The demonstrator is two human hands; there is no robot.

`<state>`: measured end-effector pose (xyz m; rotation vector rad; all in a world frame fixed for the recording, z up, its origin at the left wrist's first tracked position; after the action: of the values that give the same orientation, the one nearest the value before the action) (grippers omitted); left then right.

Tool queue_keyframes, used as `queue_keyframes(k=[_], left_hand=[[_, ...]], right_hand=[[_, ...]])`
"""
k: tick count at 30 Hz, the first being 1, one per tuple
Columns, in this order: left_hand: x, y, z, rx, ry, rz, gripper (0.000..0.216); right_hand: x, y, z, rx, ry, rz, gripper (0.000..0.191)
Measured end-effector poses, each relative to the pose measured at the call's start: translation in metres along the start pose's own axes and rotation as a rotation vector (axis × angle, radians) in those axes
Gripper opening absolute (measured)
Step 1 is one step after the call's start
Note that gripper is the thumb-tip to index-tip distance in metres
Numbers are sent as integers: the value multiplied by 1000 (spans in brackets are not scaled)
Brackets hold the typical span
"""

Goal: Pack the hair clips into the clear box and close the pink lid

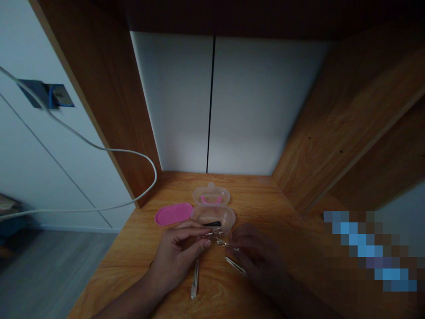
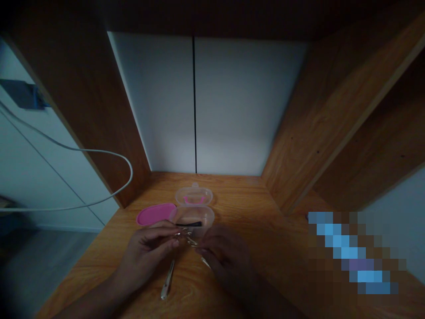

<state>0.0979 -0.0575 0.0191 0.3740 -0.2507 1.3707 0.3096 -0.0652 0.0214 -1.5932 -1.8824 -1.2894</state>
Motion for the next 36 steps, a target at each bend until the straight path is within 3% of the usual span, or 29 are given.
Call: queue_keyframes(k=[8,14,19,23,27,36], left_hand=[[-5,-8,-3,-19,90,-3,3],[-8,-12,-6,-123,195,-65,13],[-10,-16,-4,-174,245,-102,20],[-9,-18,-5,-173,243,-102,17],[-8,-18,-8,-243,296,-80,18],[-5,-11,-11,-376,333,9,25]], right_hand=[[2,-1,-4,0,22,2,24],[-1,-1,-3,-38,-119,89,21],[3,-2,-6,6,-120,146,14],[7,-2,-7,55,-91,88,15],[5,-2,-5,56,-107,42,29],[-4,-1,3,104,-345,171,18]])
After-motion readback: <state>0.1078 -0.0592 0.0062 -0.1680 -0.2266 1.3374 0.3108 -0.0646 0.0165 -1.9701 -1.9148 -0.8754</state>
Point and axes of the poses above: each hand's wrist, its own x-axis towards the middle knuckle, its own y-axis out of the back of the hand, z = x × y, the point moved 2 cm from there along x, towards the middle knuckle, and after that the axes turned 1 degree about -z, right-handed, at the moved point
